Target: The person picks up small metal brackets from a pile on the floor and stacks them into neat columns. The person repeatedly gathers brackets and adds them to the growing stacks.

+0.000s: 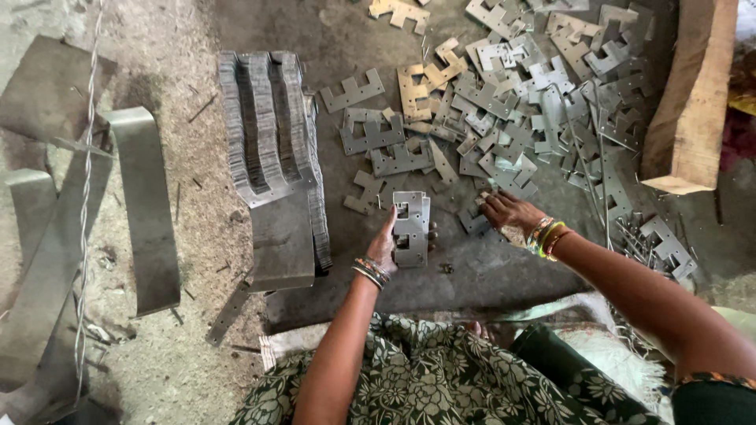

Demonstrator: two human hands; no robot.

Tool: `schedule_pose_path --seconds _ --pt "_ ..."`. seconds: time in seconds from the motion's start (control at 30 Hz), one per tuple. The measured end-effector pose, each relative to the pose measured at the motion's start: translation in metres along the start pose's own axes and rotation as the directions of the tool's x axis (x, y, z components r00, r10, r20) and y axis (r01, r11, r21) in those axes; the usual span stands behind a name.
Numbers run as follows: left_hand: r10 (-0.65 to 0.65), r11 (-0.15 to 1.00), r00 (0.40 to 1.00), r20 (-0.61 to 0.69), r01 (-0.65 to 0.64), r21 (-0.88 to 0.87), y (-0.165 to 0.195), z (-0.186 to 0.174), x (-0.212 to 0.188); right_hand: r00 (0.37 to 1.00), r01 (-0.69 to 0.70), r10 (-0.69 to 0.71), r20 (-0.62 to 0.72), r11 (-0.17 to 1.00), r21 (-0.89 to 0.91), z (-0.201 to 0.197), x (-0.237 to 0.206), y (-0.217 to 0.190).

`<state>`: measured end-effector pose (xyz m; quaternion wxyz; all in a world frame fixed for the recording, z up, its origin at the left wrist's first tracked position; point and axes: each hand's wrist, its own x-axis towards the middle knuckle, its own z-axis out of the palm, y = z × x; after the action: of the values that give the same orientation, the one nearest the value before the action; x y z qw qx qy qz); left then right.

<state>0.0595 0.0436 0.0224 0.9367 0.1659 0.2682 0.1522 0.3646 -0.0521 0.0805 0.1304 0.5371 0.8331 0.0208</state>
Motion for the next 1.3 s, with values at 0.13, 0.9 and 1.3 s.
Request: schedule_pose_path --seconds 0.13,0.9,1.3 --pt "0.055 0.998 0.998 -0.037 -0.054 0.037 -0.002 -0.004 0.004 0.983 -0.074 0.068 0.169 0.997 0.035 -0.013 0.008 0.007" --pt "0.034 0.999 0.936 -0.35 -0.043 -0.019 0.005 0.008 -0.008 0.989 -0.122 0.141 -0.048 0.95 0.287 -0.001 0.039 -0.085" --pt "0.12 0.952 0.815 -0.567 0.069 0.3 0.015 -0.019 0.02 0.664 -0.648 0.345 0.663 0.708 0.281 -0.007 -0.062 -0.027"
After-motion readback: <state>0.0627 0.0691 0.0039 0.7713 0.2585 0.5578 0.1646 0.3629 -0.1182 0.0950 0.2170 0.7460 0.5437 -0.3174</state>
